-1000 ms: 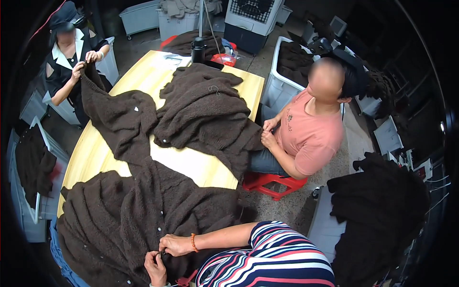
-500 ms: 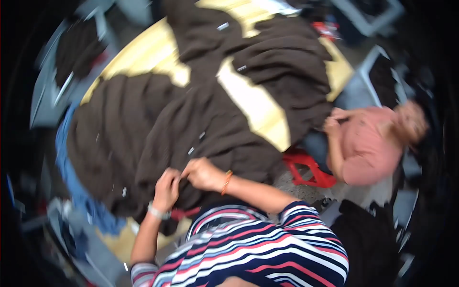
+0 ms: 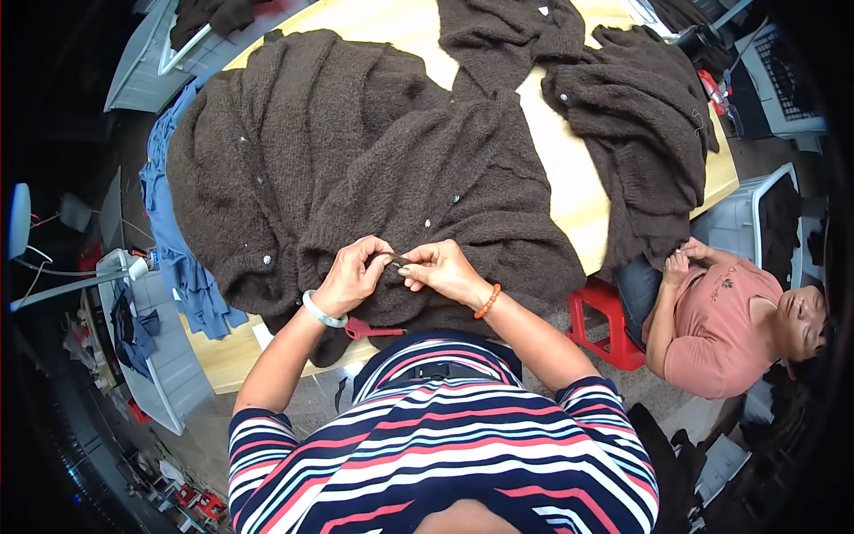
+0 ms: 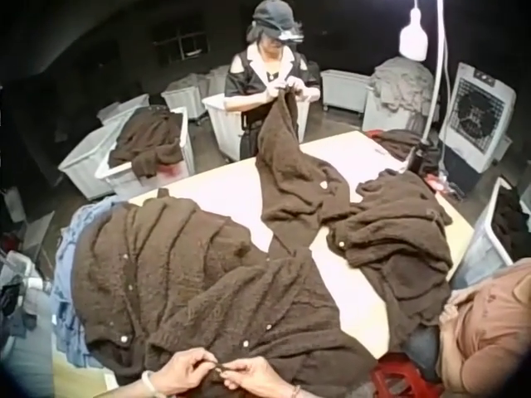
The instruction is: Trim loose threads from a brown cardigan using scissors.
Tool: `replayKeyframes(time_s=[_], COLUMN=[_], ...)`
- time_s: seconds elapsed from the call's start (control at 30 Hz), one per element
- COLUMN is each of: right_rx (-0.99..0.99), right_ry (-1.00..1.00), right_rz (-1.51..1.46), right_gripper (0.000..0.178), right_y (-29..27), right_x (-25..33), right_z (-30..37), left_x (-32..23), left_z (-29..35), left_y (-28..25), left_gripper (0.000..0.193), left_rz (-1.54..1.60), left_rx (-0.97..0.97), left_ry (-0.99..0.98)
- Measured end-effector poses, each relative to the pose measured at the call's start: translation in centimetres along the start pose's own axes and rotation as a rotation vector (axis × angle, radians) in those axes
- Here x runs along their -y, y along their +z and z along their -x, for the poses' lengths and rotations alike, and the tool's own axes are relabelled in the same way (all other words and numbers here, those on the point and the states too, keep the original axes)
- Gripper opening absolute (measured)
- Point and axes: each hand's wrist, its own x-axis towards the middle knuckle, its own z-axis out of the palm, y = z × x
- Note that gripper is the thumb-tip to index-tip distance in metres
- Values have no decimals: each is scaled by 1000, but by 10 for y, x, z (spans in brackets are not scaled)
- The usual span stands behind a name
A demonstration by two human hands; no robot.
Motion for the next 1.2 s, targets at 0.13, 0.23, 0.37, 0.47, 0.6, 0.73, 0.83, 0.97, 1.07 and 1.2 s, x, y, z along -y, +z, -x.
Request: replayKeyframes(time_s=[0.13,0.23,0.37,0.47,0.6,0.73,0.83,0.97,1.07,1.2], right_rx=[28,30,-24,-47,-23,44,12,54,99,121], right_ry=[164,194,114,18,-13,-52,-1,81,39,-55], right_rz=[-284,-343,-249,-165,-1,-217,-361,-545,-379,-250], right_gripper=[18,18,16,14,14,14,16,18,19,22], right_y=[-6,-6,0,2,-1,-9,-10,-10,-11,-7], right_x=[4,4,5,3,13,5,9,11,16,18], right_z=[0,-2,-4,-4,-2,-7,-7,-6,-8,-8], left_x=[2,-1,3,-1,-2,1,5,4,2,3], left_z=[2,4,8,8,6,0,0,6,8,9], left_y=[3,5,10,12,12,12,11,8,7,11], left_gripper=[5,5,4,3,3,5,5,6,7,7], left_rz=[61,114,169,171,213,282,321,413,544,587], left_rx=[-28,-61,-109,-147,-144,-157,-157,-131,-139,-224], left_ry=[-43,-91,-103,-87,-110,-114,-111,-194,-194,-184])
